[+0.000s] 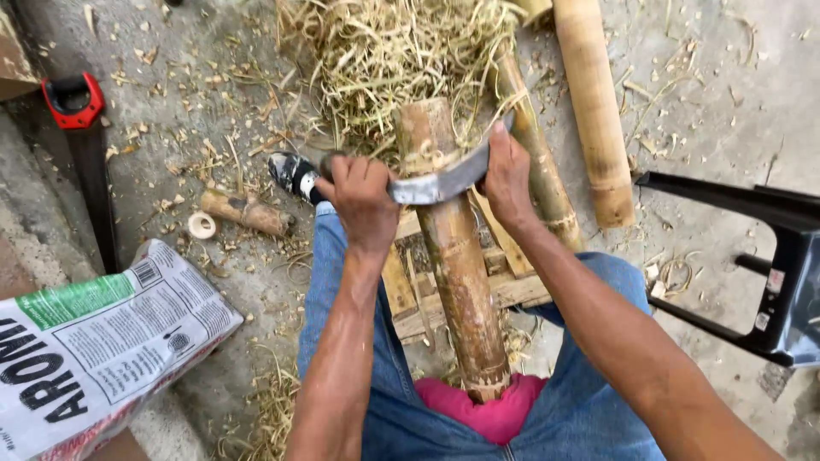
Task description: The recorder is using a curved sickle-like knife to shave and carve the surface of a bamboo pole.
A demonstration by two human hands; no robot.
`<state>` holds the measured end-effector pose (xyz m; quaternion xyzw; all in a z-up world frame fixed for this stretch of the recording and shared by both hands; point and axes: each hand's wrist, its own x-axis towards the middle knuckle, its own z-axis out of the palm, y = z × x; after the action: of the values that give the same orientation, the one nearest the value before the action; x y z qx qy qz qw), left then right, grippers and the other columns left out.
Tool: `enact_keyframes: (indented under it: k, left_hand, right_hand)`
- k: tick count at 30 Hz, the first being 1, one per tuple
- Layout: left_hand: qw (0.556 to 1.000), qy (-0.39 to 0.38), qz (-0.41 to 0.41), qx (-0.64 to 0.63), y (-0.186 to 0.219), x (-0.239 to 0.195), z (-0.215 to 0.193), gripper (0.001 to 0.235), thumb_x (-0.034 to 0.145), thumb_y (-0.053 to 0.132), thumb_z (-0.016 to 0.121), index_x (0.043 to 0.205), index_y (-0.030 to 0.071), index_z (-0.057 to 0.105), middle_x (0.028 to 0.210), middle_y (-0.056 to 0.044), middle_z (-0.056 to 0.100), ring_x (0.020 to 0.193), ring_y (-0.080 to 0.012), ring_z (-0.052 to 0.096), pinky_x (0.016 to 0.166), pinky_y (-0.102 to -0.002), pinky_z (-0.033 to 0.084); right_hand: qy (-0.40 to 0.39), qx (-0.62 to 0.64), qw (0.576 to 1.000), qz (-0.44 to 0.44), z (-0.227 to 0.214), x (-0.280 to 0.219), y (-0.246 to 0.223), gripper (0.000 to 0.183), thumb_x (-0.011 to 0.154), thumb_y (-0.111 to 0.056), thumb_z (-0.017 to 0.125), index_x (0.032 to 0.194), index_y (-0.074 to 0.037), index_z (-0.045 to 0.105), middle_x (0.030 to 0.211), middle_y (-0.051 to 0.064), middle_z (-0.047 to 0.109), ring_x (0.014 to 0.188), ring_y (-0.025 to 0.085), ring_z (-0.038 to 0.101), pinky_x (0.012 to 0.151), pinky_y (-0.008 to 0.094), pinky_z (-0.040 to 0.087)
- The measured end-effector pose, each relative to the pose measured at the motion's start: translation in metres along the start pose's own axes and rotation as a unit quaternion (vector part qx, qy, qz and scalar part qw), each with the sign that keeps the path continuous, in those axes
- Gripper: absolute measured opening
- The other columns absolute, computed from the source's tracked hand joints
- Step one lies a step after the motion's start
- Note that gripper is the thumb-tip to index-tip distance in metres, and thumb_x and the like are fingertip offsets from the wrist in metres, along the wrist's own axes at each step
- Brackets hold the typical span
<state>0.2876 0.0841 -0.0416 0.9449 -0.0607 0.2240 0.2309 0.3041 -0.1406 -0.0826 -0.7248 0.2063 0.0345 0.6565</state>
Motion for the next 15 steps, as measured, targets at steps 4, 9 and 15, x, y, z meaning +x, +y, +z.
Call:
enact_keyframes:
  k: [4, 9, 15]
  left_hand:
    - [0.999, -0.034, -0.018, -0.01, 0.001, -0.004, -0.004, 0.022, 0.088, 0.016, 0.076, 0.075, 0.009, 0.06, 0.078, -0.005, 0.058, 0.094, -0.0251, 0.053, 0.082, -0.047, 0.032]
    - [1.0, 0.012, -0.007, 0.0, -0.023, 0.065, 0.021, 0.016, 0.089, 0.008, 0.072, 0.076, 0.012, 0.065, 0.08, -0.004, 0.061, 0.094, -0.0253, 0.054, 0.082, -0.048, 0.033]
    - [0.999, -0.001, -0.018, 0.044, -0.036, 0.055, 0.042, 0.019, 0.09, 0.008, 0.074, 0.075, 0.011, 0.063, 0.079, -0.004, 0.062, 0.092, -0.0236, 0.052, 0.084, -0.046, 0.036]
  right_hand:
    - [0.001, 0.004, 1.0, -0.013, -0.002, -0.004, 0.015, 0.054, 0.113, -0.056, 0.042, 0.082, -0.013, 0.048, 0.071, -0.001, 0.04, 0.06, 0.011, 0.039, 0.05, 0.034, 0.034]
    - [-0.008, 0.045, 0.999, -0.028, 0.025, 0.084, -0.007, 0.047, 0.109, -0.052, 0.04, 0.084, -0.013, 0.049, 0.072, -0.001, 0.046, 0.059, 0.013, 0.048, 0.046, 0.035, 0.043]
    - [-0.002, 0.0, 0.998, 0.063, 0.038, 0.084, -0.044, 0.048, 0.1, -0.057, 0.036, 0.083, -0.017, 0.056, 0.072, 0.001, 0.062, 0.054, 0.012, 0.053, 0.043, 0.033, 0.045]
